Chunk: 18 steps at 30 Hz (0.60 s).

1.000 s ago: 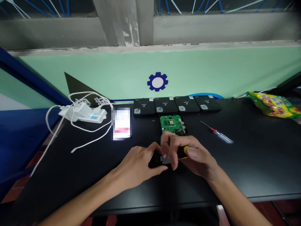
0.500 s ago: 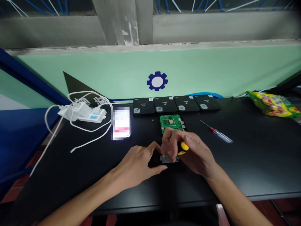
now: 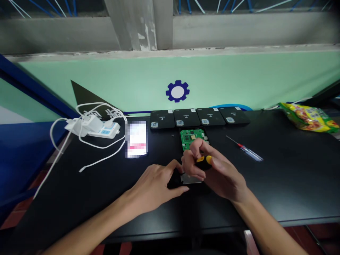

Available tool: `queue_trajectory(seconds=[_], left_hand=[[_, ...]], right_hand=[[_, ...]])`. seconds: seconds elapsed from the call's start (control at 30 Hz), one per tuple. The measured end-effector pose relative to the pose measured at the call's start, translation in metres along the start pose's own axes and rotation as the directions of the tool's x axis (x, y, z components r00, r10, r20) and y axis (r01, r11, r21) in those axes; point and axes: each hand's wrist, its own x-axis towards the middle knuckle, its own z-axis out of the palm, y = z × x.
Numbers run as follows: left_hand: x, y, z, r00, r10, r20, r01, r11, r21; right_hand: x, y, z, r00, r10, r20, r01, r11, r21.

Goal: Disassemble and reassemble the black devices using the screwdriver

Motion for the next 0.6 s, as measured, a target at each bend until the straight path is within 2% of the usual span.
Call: queue_trajectory(seconds=[0.07, 0.3, 0.5, 0.6], left_hand=[[0.0, -0.0006, 0.0011, 1.0, 0.002, 0.005, -0.002, 1.0, 0.0], [0.0, -0.005, 0.0041, 0.998, 0.049, -0.031, -0.048, 0.999, 0.02], [-0.0004, 0.0005, -0.0006, 1.0, -0.007, 0.016, 0.007, 1.0, -0.015], [-0.0003, 0.0018, -0.0012, 1.0, -0.013, 0.016, 0.013, 1.0, -0.015]], right_hand=[[-0.0001, 0.0001, -0.0007, 1.0, 0.0, 0.01, 0.0, 1.0, -0.003], [0.0022, -0.0037, -0.0023, 0.999, -0.042, 0.033, 0.048, 0.984, -0.17], [0.0, 0.0017, -0.003, 0.999, -0.017, 0.038, 0.018, 0.999, -0.027], [-0.0008, 0.0008, -0.0033, 0.999, 0.009, 0.033, -0.008, 0.999, -0.035]])
